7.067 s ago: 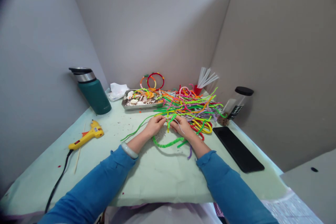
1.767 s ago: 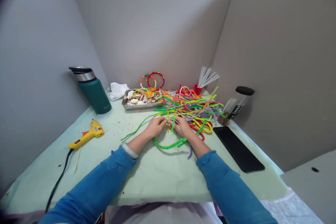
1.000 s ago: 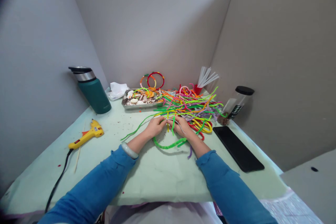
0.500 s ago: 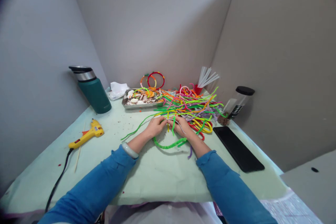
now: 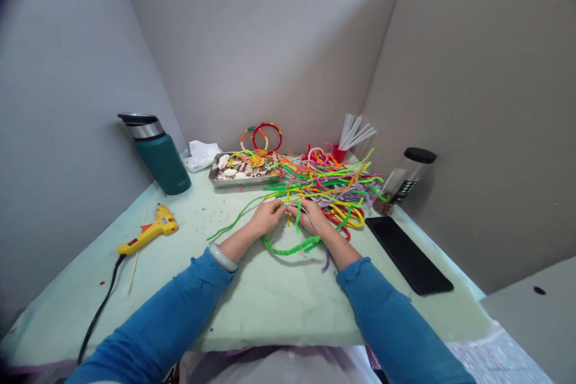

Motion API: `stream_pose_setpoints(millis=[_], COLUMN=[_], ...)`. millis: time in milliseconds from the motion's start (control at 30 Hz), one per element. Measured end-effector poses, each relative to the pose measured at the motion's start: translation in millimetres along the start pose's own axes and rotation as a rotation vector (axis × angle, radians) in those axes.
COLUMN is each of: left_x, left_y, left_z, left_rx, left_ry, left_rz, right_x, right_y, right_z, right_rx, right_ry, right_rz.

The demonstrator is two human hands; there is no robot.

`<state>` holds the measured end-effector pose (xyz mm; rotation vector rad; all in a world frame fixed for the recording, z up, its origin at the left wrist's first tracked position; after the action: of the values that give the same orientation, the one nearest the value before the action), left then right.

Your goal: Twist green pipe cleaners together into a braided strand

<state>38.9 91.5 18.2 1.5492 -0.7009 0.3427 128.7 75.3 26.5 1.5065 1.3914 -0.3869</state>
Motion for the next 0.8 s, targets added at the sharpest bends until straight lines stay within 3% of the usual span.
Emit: stream_pose_setpoints(millis=[800], left_x=[0.4], left_y=[-0.8], left_z=[0.0], left_rx=[0.004], left_ry=[-0.008], left_rz=[-0.028], right_x=[3.6], right_y=[0.4], right_z=[-0.6], right_rx=[0.005], right_ry=[0.017], right_rz=[0.005])
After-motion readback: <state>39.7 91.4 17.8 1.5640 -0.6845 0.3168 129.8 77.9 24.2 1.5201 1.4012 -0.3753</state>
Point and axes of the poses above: each hand's wrist, its own z-axis away from the middle knuckle, its own y-axis out of the back of the hand, x = y × z, the point moved 10 cm from there along -z, towards the middle knuckle, and after that the axes turned 12 degrees about y, right-handed, at the moved point
